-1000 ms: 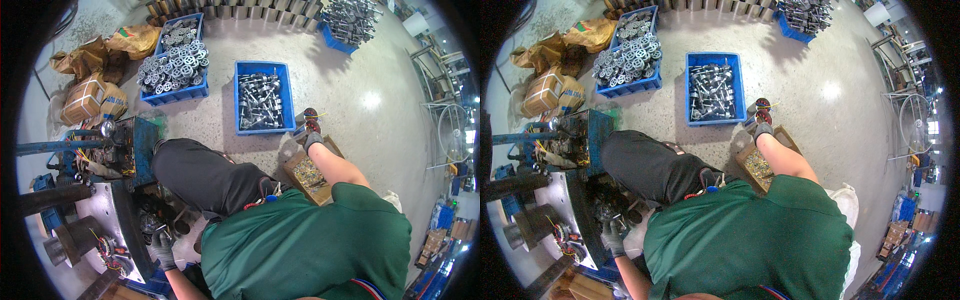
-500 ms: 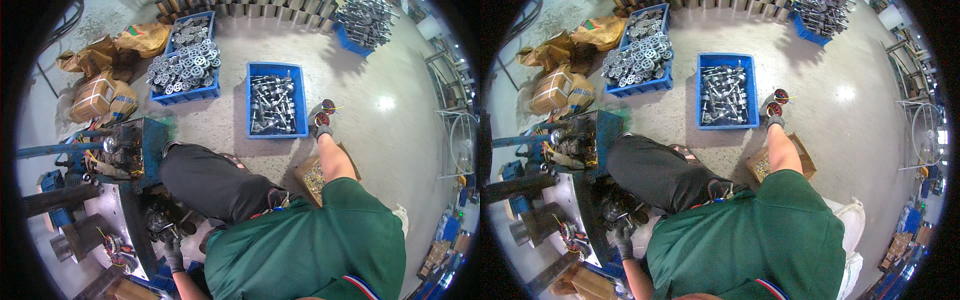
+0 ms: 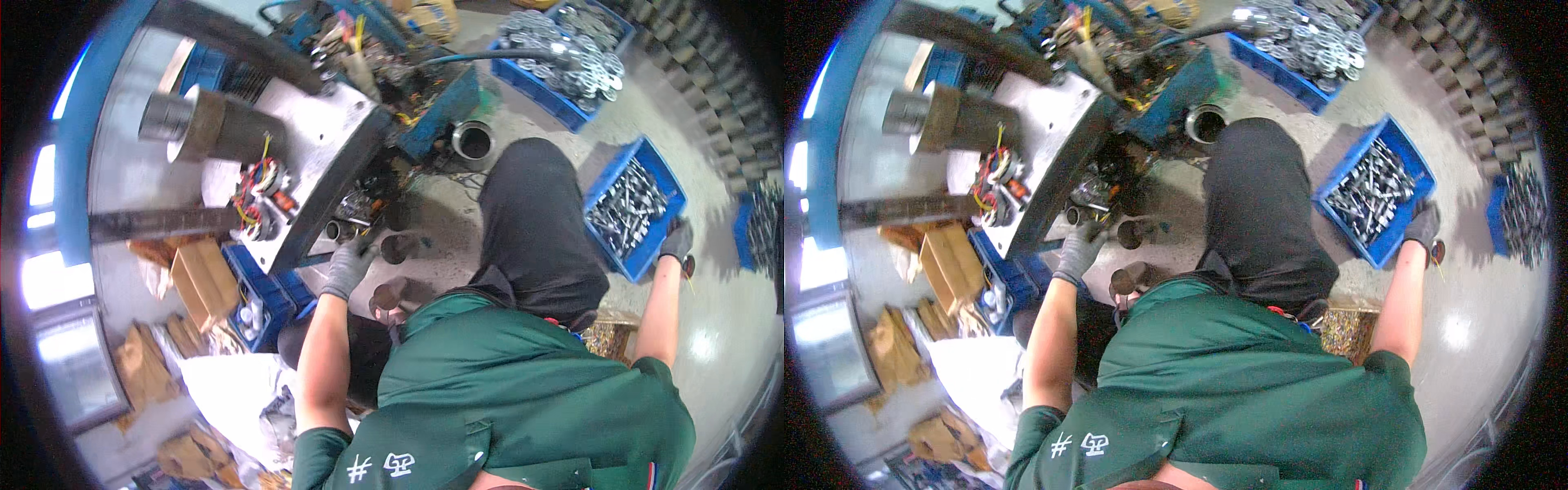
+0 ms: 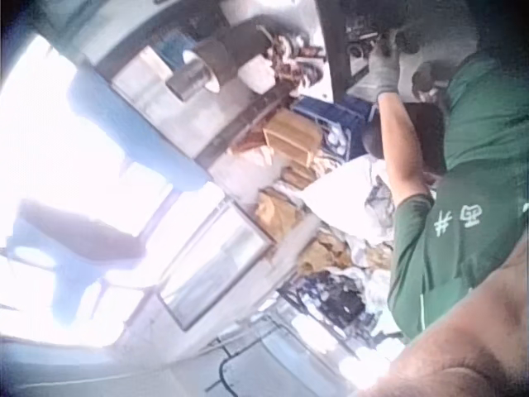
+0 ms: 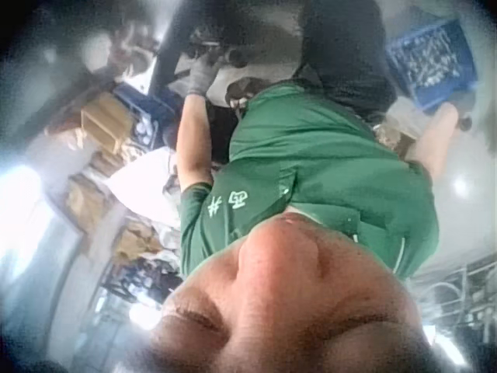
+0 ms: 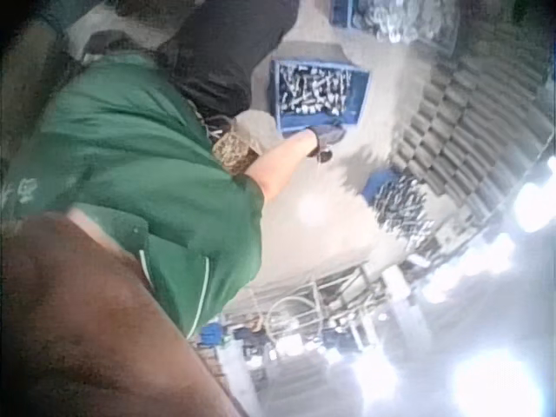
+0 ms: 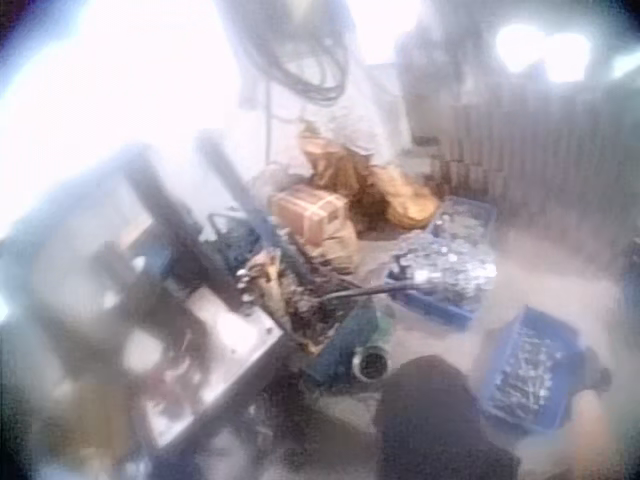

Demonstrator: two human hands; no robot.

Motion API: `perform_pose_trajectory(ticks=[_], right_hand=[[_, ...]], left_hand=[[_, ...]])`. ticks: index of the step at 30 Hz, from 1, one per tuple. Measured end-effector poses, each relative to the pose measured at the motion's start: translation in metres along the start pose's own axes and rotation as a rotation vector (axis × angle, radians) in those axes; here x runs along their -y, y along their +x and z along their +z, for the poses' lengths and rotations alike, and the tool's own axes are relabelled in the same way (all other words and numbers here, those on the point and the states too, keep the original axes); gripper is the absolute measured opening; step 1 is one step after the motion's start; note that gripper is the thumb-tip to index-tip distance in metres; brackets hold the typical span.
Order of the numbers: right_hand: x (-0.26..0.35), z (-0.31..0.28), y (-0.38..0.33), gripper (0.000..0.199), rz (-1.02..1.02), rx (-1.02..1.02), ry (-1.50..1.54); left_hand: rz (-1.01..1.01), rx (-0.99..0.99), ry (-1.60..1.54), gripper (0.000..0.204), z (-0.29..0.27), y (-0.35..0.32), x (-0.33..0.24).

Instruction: The person wipes metal components with a cloth, places motor stators and metal cylinders onto a hydraulic press machine, and operates the press to push the stators into the cylinders.

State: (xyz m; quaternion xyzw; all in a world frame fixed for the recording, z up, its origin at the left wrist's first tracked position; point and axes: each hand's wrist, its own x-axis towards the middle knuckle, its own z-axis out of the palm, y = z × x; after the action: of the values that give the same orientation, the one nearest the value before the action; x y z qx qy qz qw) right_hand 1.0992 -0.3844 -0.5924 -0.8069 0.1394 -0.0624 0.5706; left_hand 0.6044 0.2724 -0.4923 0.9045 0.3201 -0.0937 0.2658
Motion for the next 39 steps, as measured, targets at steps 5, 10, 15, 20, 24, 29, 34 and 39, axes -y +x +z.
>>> perform_pose_trajectory(ticks=[5,10,15,20,24,29,34,39], right_hand=[[0.244,0.132,-0.096,0.031,-0.441,0.66,0.184],[0.359,0.279,-0.27,0.036,-1.082,1.563,-0.171],[0.344,0.391,-0.399,0.044,-1.749,1.74,-0.748],[0.314,0.421,-0.449,0.045,-1.496,1.925,-0.457],[0.308,0.435,-0.459,0.045,-1.431,1.935,-0.493],[0.31,0.441,-0.457,0.042,-1.352,1.886,-0.362],[0.322,0.436,-0.449,0.041,-1.478,1.823,-0.312],[0.337,0.42,-0.438,0.038,-1.541,1.858,-0.281]], left_hand=[[0.077,-0.201,-0.229,0.03,-0.025,0.006,-0.004],[0.263,-0.479,-0.343,0.02,-0.061,-0.002,-0.023],[0.327,-0.941,-0.364,0.024,-0.107,-0.011,-0.014],[-0.025,-1.342,0.121,0.035,-0.154,-0.011,0.027],[-0.511,-1.047,0.203,0.051,-0.158,-0.003,0.048],[-0.496,-0.934,0.04,0.048,-0.155,-0.005,0.065],[-0.234,-1.135,-0.163,0.039,-0.16,-0.016,0.049],[0.149,-1.354,-0.19,0.036,-0.196,-0.024,-0.008]])
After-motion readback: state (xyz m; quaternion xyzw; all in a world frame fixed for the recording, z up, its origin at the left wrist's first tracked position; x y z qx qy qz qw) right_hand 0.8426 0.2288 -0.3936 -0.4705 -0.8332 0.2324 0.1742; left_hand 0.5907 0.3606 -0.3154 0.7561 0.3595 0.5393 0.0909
